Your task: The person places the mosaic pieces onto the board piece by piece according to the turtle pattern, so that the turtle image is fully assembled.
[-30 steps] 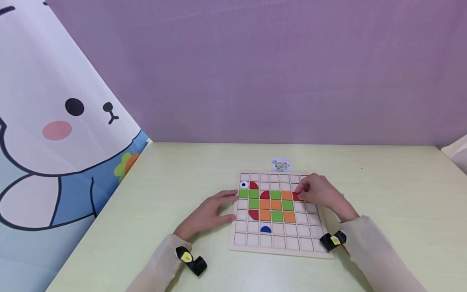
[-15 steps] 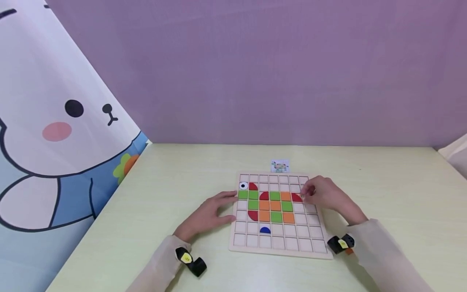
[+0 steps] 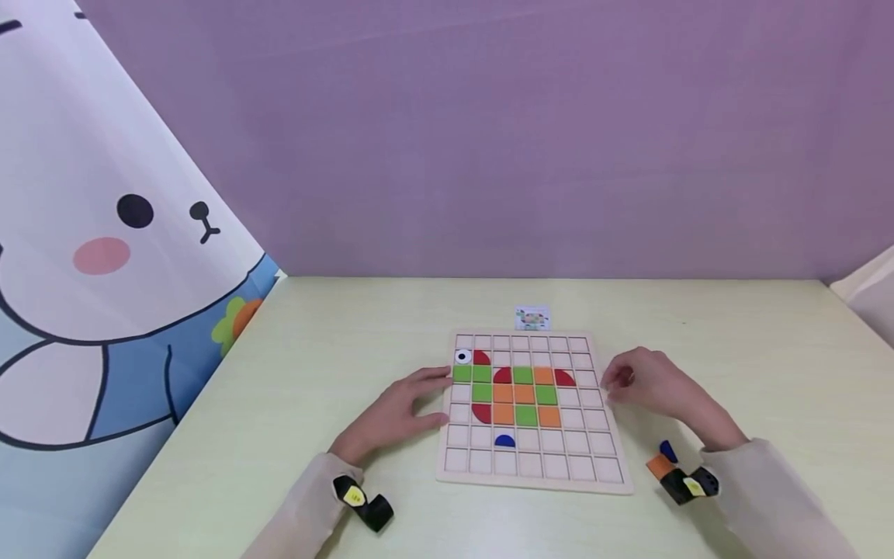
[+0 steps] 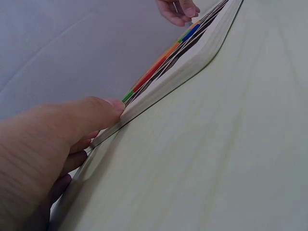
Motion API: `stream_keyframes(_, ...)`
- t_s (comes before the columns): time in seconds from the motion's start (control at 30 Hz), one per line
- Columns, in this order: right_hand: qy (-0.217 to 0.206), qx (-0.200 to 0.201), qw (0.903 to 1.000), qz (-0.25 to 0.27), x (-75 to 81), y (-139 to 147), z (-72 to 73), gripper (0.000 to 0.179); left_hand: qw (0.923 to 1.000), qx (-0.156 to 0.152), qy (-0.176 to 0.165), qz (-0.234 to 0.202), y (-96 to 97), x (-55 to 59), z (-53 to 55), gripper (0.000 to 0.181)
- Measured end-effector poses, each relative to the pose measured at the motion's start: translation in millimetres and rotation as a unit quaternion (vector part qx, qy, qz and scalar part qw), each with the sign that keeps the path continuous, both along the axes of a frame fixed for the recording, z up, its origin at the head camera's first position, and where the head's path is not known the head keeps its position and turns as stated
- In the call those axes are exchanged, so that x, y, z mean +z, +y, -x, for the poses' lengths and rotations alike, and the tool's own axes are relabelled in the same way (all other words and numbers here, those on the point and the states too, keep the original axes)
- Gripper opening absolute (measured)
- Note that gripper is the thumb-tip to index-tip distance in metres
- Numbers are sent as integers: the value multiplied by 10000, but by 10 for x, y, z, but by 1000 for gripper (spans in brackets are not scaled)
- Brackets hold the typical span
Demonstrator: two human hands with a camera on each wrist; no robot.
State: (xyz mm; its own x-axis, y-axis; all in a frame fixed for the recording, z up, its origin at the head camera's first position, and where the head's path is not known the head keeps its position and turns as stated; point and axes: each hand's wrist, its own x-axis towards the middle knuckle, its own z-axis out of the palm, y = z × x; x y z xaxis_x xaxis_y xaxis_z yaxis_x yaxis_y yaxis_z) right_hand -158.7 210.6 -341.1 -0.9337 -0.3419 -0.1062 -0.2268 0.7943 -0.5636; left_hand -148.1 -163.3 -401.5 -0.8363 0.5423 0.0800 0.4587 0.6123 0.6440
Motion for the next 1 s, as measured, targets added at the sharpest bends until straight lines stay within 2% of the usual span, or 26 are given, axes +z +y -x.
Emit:
stream_keyframes(0.33, -182, -77, 9997, -130, -29, 210, -174, 13, 10000, 71, 49, 11, -29, -32, -13, 53)
stream_keyframes(0.53, -347, -182, 9988, -308, -82, 356, -278, 20, 9999, 4, 117, -43, -24, -55, 9, 53)
stream_keyframes(0.63, -452, -268, 9980, -359, -111, 415, -334, 28, 9999, -49, 150, -61, -18, -56, 22, 52)
stream_keyframes(0.77, -660, -333, 9971, -178, -121, 488, -418, 45, 9998, -81, 149, -55, -10, -37, 31, 53)
stream_keyframes(0.9, -866, -276, 9958, -93, -140, 531, -487, 62, 9999, -60, 98, -45, -5, -21, 27, 53)
stream_keyframes(1.0, -961, -243, 9949, -209, -170, 527, -518, 70, 10000, -43, 79, -21, -1, -18, 23, 53)
